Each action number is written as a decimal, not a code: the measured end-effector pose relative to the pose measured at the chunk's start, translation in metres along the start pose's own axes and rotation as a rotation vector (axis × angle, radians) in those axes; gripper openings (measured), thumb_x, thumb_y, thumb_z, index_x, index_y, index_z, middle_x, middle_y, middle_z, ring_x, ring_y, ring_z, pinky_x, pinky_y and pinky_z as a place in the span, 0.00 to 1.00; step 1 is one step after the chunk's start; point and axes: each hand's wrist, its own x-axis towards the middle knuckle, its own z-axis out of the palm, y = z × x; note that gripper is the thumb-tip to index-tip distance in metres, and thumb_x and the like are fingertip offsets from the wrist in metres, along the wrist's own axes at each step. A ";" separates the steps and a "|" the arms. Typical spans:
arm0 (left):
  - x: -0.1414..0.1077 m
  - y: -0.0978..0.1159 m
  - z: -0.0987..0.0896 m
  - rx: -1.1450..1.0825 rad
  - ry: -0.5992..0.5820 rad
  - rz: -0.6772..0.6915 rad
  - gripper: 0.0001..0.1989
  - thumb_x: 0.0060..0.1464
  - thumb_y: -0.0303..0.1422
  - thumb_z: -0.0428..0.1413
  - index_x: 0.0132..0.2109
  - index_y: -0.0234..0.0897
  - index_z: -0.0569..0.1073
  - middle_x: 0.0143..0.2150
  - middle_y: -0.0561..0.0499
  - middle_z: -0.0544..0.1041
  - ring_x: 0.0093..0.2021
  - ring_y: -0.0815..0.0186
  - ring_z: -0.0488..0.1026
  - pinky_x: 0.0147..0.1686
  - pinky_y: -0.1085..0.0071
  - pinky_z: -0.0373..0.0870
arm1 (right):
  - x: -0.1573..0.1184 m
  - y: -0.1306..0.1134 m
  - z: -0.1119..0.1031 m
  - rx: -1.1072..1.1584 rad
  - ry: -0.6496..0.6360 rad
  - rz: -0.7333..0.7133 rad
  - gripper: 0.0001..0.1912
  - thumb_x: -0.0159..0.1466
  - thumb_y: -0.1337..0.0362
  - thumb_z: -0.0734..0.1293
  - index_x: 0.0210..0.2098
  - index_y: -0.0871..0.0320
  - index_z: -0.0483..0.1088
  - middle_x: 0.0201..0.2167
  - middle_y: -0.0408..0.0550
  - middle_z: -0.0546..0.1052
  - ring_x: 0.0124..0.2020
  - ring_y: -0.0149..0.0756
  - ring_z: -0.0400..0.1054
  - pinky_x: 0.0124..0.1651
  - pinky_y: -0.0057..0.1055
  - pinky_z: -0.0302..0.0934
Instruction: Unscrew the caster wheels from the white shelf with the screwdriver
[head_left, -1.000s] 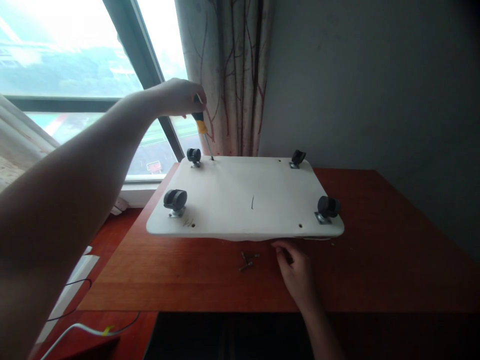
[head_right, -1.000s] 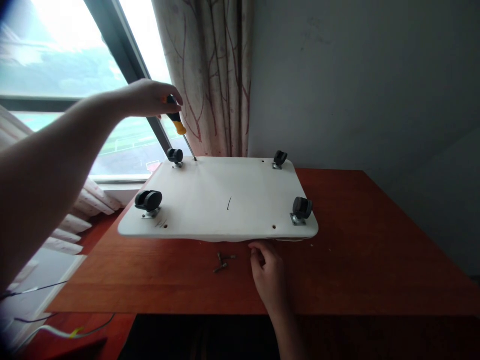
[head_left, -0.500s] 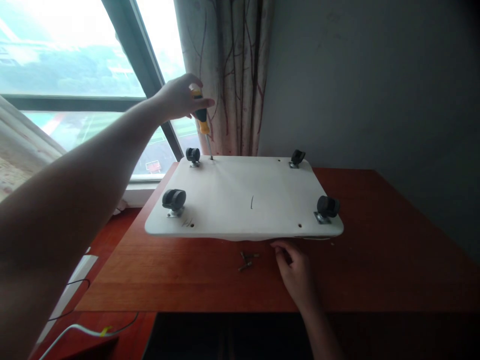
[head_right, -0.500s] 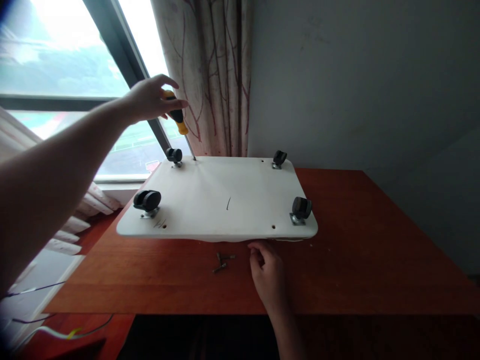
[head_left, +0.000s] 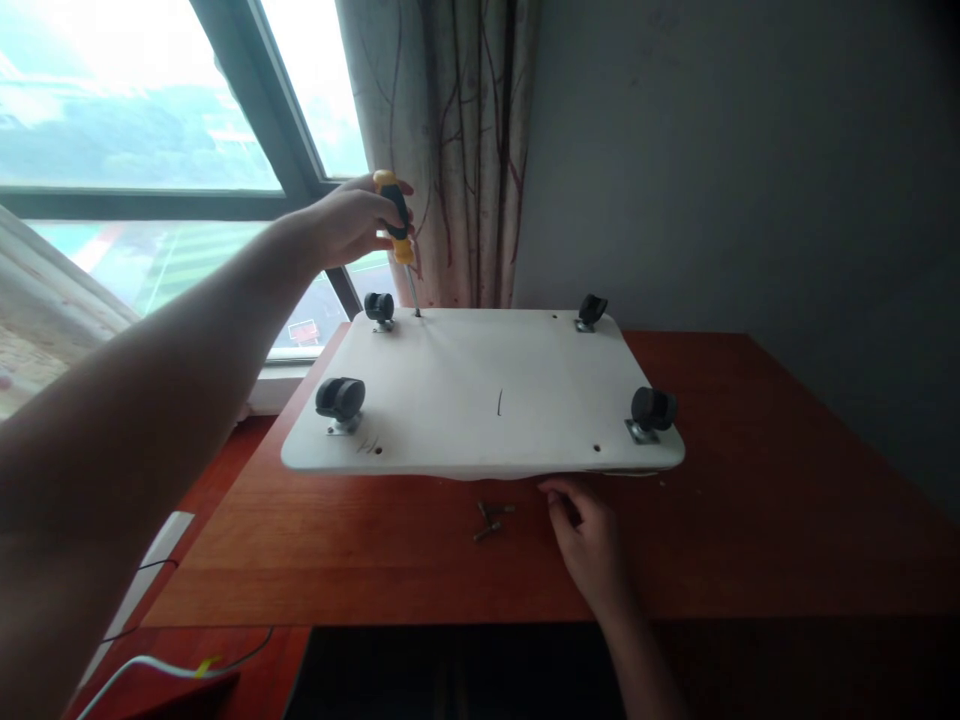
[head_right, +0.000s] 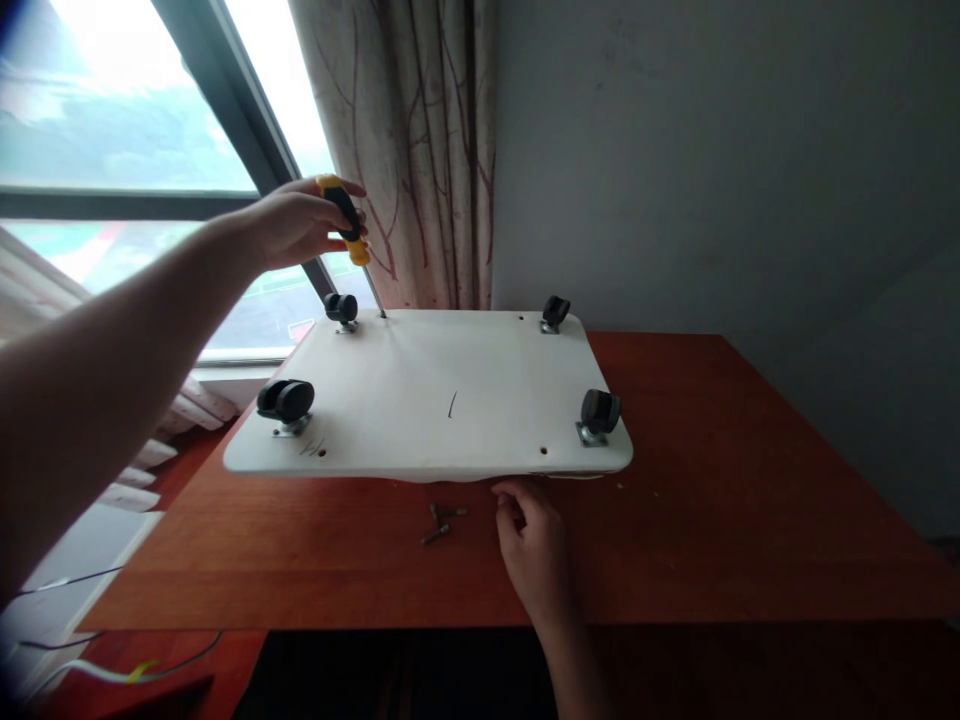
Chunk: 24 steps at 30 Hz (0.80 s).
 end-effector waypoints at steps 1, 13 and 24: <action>0.001 -0.002 -0.001 -0.002 0.006 0.024 0.26 0.47 0.20 0.54 0.54 0.37 0.69 0.48 0.44 0.77 0.52 0.59 0.74 0.53 0.55 0.71 | 0.000 0.001 0.000 -0.002 -0.002 -0.002 0.13 0.66 0.61 0.61 0.40 0.56 0.76 0.41 0.51 0.80 0.42 0.41 0.74 0.45 0.34 0.67; 0.014 -0.014 0.005 0.384 0.340 0.234 0.23 0.39 0.32 0.72 0.42 0.30 0.73 0.38 0.49 0.76 0.36 0.70 0.67 0.42 0.65 0.72 | 0.001 0.002 0.002 -0.005 0.014 -0.021 0.12 0.66 0.63 0.61 0.39 0.56 0.76 0.40 0.49 0.80 0.41 0.40 0.74 0.44 0.32 0.66; 0.010 -0.011 0.004 0.005 0.281 0.000 0.16 0.56 0.30 0.61 0.50 0.31 0.69 0.42 0.47 0.76 0.41 0.67 0.73 0.46 0.60 0.70 | 0.000 0.002 0.001 -0.013 0.010 -0.023 0.12 0.65 0.63 0.61 0.39 0.56 0.76 0.40 0.49 0.80 0.41 0.39 0.74 0.44 0.31 0.67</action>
